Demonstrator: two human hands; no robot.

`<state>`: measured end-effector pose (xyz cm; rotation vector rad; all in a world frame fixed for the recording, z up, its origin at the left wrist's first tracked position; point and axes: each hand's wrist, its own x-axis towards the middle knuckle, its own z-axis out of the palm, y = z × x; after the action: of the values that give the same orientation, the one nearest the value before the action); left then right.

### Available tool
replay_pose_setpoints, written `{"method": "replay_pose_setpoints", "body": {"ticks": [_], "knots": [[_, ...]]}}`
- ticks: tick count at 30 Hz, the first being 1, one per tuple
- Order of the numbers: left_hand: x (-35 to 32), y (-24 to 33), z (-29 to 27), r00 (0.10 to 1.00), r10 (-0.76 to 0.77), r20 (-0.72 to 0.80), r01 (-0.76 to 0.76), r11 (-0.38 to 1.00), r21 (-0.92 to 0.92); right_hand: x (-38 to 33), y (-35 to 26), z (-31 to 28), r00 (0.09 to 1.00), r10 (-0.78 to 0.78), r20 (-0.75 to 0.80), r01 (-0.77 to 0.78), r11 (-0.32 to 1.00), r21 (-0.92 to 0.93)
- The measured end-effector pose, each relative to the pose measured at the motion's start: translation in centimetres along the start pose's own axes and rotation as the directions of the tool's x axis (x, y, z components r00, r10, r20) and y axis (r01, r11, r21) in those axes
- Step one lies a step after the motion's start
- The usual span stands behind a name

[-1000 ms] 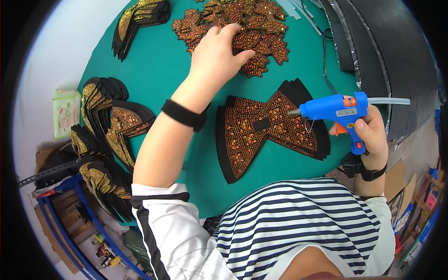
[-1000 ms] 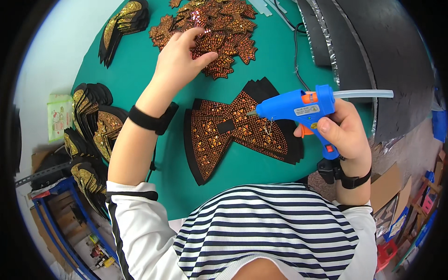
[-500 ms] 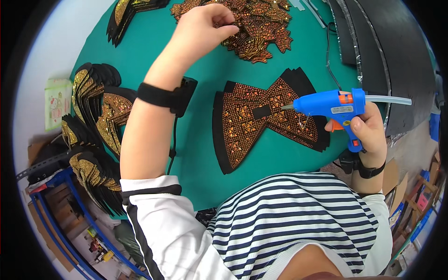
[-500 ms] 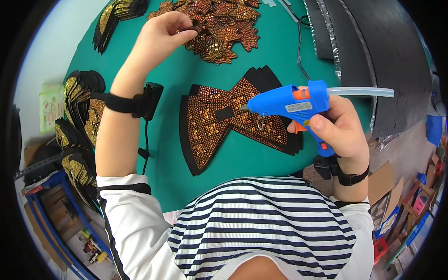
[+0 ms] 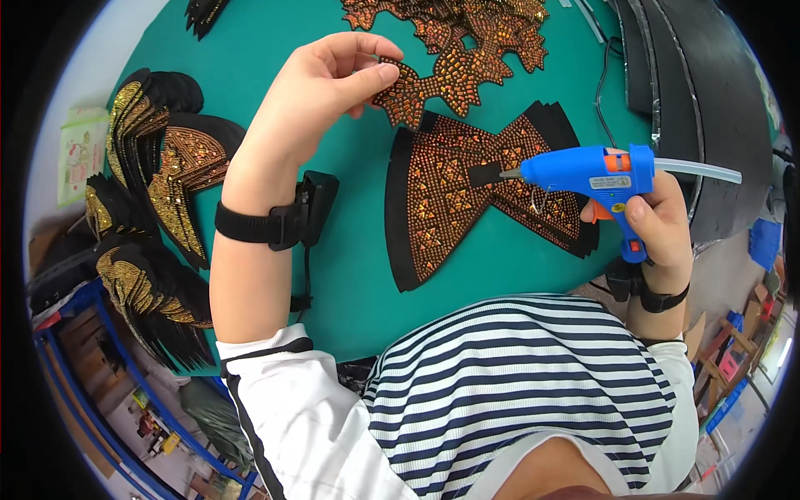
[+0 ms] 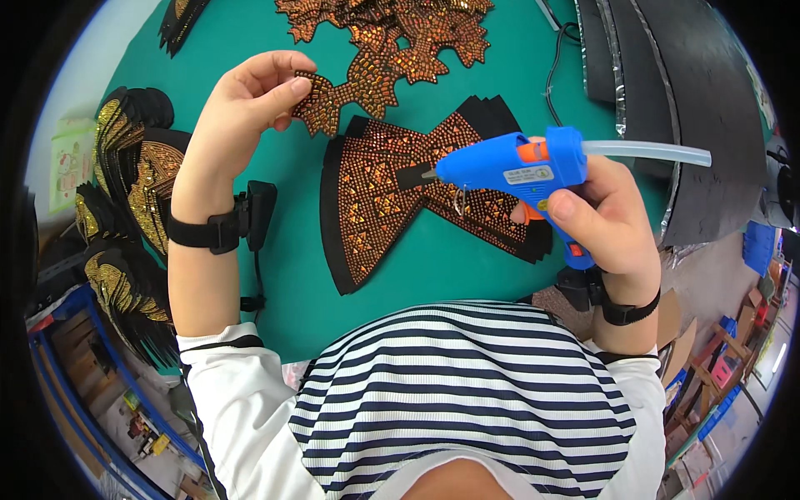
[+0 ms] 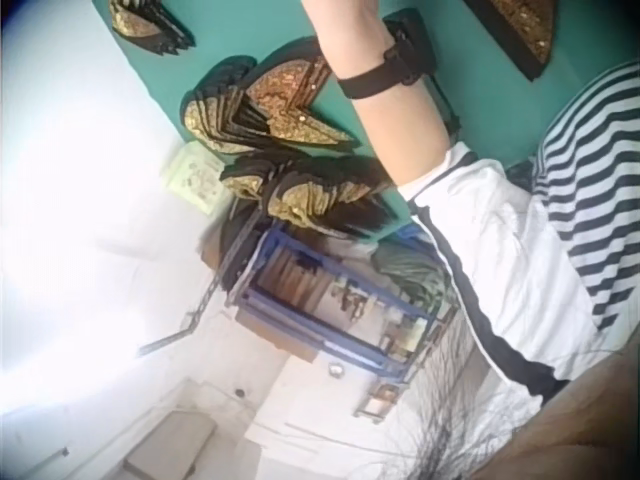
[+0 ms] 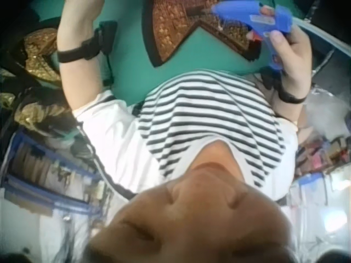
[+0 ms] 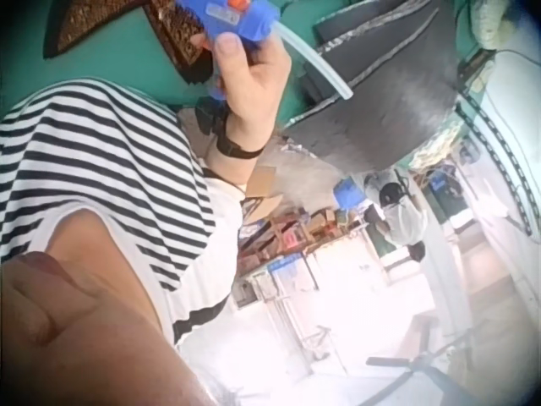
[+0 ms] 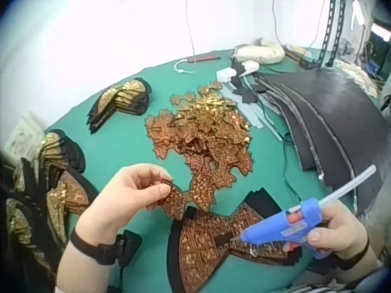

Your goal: The recorder uses a hot glue gun to attach small decorative bows onto larger shoe components.

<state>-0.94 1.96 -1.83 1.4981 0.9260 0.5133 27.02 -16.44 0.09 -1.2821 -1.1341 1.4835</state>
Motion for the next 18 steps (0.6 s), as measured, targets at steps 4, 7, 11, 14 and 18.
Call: {"method": "replay_pose_setpoints", "body": {"ticks": [4, 7, 11, 14, 18], "knots": [[-0.4, -0.4, 0.4, 1.0, -0.004, 0.0, 0.004, 1.0, -0.005, 0.1, -0.1, 0.7, 1.0, 0.028, -0.004, -0.028, 0.999, -0.024], [-0.4, -0.4, 0.6, 1.0, 0.011, 0.009, -0.011, 1.0, -0.003, 0.2, -0.1, 1.4, 0.999, 0.024, -0.022, -0.025, 0.999, -0.024], [-0.5, -0.4, 0.7, 0.998, 0.024, 0.053, -0.023, 1.0, -0.011, 0.4, -0.3, 1.6, 1.0, 0.015, -0.014, -0.016, 0.998, -0.055], [-0.7, -0.4, 0.6, 0.997, 0.02, 0.07, -0.017, 0.999, -0.047, 0.4, -0.4, 1.8, 0.999, 0.024, -0.033, -0.026, 0.997, -0.069], [-0.5, -0.7, 0.2, 0.996, 0.016, 0.082, -0.009, 0.996, -0.086, 0.4, -0.3, 1.9, 0.999, 0.016, -0.044, -0.02, 0.996, -0.087]]}}
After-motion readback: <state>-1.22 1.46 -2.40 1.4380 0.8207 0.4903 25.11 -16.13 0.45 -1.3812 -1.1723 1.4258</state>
